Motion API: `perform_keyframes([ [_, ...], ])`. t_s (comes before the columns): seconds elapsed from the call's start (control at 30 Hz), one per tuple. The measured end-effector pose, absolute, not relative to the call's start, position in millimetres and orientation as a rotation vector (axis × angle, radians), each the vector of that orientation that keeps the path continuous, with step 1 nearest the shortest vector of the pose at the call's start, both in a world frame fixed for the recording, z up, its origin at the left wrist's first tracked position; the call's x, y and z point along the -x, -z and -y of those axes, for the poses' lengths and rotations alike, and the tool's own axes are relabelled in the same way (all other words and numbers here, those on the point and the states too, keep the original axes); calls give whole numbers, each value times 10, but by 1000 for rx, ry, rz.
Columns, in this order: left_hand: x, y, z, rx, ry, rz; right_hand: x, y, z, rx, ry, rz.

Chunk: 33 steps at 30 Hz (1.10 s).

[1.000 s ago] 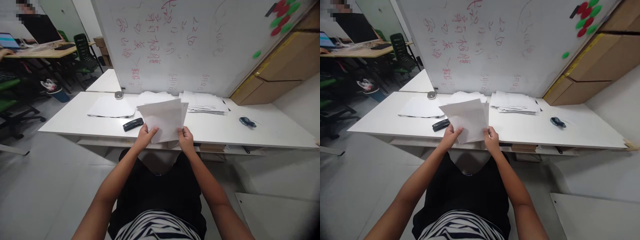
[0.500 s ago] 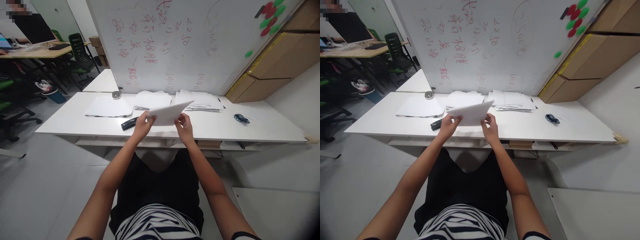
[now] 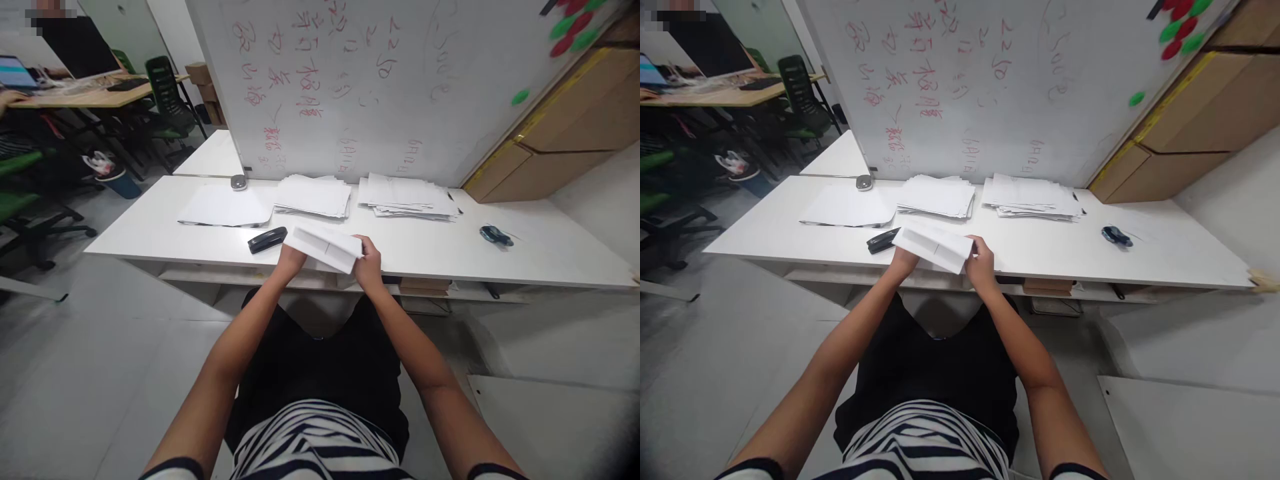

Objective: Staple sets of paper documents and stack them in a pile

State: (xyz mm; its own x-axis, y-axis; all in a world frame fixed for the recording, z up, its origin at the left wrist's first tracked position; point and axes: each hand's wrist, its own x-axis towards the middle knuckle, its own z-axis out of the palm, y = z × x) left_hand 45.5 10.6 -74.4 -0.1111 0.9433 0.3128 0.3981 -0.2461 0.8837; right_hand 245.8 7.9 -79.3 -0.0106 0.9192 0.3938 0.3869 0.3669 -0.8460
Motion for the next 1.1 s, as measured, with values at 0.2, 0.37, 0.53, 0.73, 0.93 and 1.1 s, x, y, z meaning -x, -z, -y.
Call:
perform_keyframes([
  [0.2,-609,718,90,-1509,-1262,-1504,-2428,905,-136,1311,-853,1385],
  [0.37,-661,753,118,-1196,-1498,-1272,-2504,1046,114,1050,-1260,1185],
  [0.53,-889,788,257,-1014,-1572,-1110,-2345,1101,534,1013,-1401,1098],
  [0.73,-1082,836,502,-974,-1537,-1130,-2122,865,651,914,-1250,716],
  [0.93,-1094,875,560,-876,-1540,-1052,-2132,834,621,868,-1308,610],
  [1.1,-1006,803,526,-809,-1573,-990,-2181,738,633,729,-1429,538],
])
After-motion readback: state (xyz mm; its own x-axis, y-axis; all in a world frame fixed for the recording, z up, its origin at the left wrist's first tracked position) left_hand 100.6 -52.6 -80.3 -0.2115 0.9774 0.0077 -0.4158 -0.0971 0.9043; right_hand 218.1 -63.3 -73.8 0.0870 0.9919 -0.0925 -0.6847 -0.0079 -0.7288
